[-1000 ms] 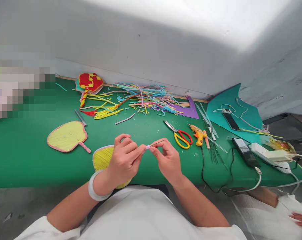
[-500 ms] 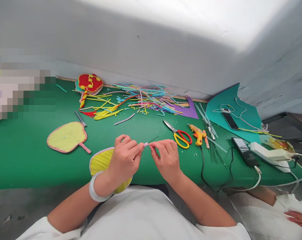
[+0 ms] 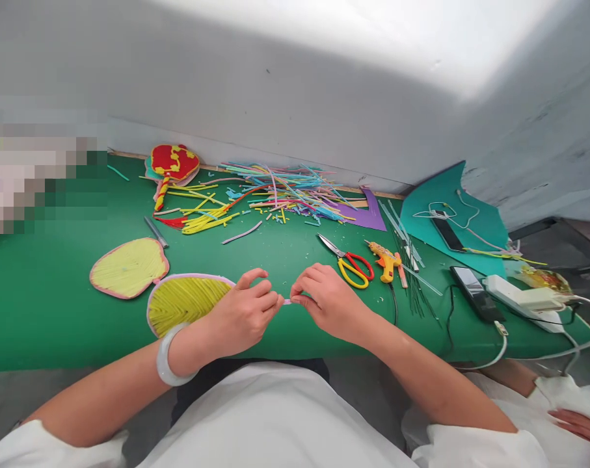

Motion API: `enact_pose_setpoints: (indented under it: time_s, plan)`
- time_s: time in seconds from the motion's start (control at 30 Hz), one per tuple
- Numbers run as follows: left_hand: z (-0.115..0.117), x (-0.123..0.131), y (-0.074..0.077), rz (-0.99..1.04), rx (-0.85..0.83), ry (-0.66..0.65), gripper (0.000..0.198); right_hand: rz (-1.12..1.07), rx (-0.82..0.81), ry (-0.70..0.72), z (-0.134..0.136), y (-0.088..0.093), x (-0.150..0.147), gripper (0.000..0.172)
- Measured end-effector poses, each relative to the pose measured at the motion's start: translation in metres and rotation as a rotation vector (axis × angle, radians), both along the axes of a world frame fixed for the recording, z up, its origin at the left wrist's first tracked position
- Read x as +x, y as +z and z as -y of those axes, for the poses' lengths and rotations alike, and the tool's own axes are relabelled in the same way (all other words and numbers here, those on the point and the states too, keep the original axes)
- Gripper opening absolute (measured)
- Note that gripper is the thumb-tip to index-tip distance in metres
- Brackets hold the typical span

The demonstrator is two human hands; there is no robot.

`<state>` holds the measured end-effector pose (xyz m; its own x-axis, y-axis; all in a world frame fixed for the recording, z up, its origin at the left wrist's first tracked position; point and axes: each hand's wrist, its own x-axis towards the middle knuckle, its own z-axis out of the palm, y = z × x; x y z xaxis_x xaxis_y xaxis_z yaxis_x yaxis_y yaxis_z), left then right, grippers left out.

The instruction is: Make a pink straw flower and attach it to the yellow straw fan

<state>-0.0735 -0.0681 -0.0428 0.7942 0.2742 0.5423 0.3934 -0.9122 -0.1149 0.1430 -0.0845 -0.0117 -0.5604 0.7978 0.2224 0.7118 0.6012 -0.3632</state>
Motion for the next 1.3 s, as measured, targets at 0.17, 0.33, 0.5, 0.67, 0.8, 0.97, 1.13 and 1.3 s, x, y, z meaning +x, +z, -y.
enact_pose_setpoints:
  time_s: [0.17,0.33,0.5,0.67,0.8,0.97,1.13,1.3]
  plan:
    - [0.001,-0.005,-0.002,-0.105,0.224,-0.097,0.023,-0.243,-0.804,-0.132,-0.013,-0.001,0.005,0.012]
    - [0.003,-0.013,-0.002,-0.168,0.327,-0.191,0.026,-0.359,-1.184,-0.082,-0.016,-0.014,0.008,0.026]
    - [0.001,-0.014,-0.008,-0.119,0.345,-0.074,0.030,-0.548,-1.100,-0.128,-0.005,-0.019,0.003,0.029]
    - [0.012,-0.003,-0.016,0.244,0.205,0.187,0.039,-0.604,-0.711,-0.296,0.007,-0.018,-0.003,0.025]
    - [0.029,0.010,-0.021,0.687,-0.259,0.278,0.028,-0.457,-0.049,-0.388,0.021,-0.027,-0.008,0.018]
    - [0.022,0.029,-0.023,0.980,-1.379,0.302,0.032,-0.083,0.560,-0.271,0.035,-0.048,-0.019,0.014]
    - [0.006,0.033,-0.029,1.136,-1.537,0.335,0.032,0.046,0.596,-0.228,0.038,-0.063,-0.027,0.019]
    - [0.004,0.025,-0.031,1.087,-1.523,0.317,0.028,-0.223,0.274,-0.316,0.039,-0.067,-0.032,0.013]
